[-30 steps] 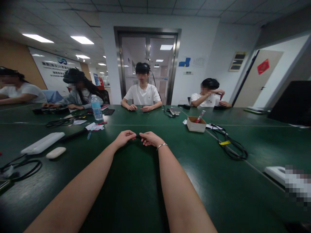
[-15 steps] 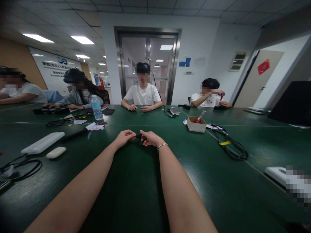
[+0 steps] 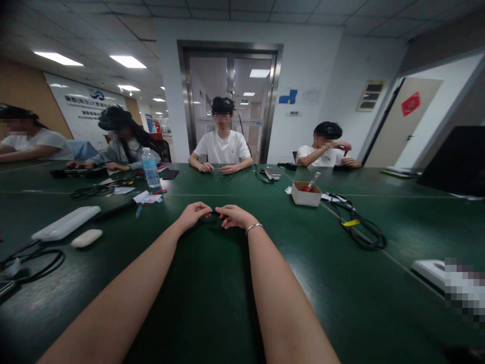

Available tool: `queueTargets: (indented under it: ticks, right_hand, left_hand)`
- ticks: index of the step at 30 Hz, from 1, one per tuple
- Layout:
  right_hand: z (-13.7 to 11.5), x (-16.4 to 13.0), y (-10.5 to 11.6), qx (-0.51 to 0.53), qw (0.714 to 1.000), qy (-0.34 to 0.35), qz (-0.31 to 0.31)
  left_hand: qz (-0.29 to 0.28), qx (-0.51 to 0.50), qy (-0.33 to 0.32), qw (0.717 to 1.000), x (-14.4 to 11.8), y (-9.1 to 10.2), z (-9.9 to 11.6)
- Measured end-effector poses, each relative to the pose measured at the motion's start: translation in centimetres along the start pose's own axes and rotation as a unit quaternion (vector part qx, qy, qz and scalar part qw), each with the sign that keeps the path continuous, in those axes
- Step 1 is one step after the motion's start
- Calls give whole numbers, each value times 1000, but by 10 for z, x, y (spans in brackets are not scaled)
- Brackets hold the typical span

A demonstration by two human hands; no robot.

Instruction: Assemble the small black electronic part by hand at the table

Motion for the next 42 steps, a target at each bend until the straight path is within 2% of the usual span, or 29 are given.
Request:
queueTargets:
  ticks: [3,7,12,15,33,42]
  right_hand:
    - [-1,-2,-1,-14,1000,-9,10]
    - [-4,-2,-2,-23,1000,11,4]
    - [0,0,0,-31,999,-11,11]
    - [-2,0,0,-36,999,7,2]
    - [-1,1,-4,-45,999,-8,-5]
    - [0,3,-1,-51,998,-18,17]
  left_hand:
    - [-3,1,-2,1000,1,0,0]
    - [-3,-2,-4,1000,1,1,-1]
    - [-5,-5,-9,1000,2,1,-2]
    - [-6,-9,-7,1000,3,1,-4]
    - [-16,-3,-9,1000,5,-1,-7]
    - [-23,-1,-10,1000,5,-2,-7]
Point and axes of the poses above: each hand's wrist, its own x-axis towards the middle knuckle, its own y-axis out of the back of the hand, z = x × y, the point moved 7 cm from there along x, towards the middle knuckle, and after that the axes turned 15 degrees about -z, right-handed, at the moved point
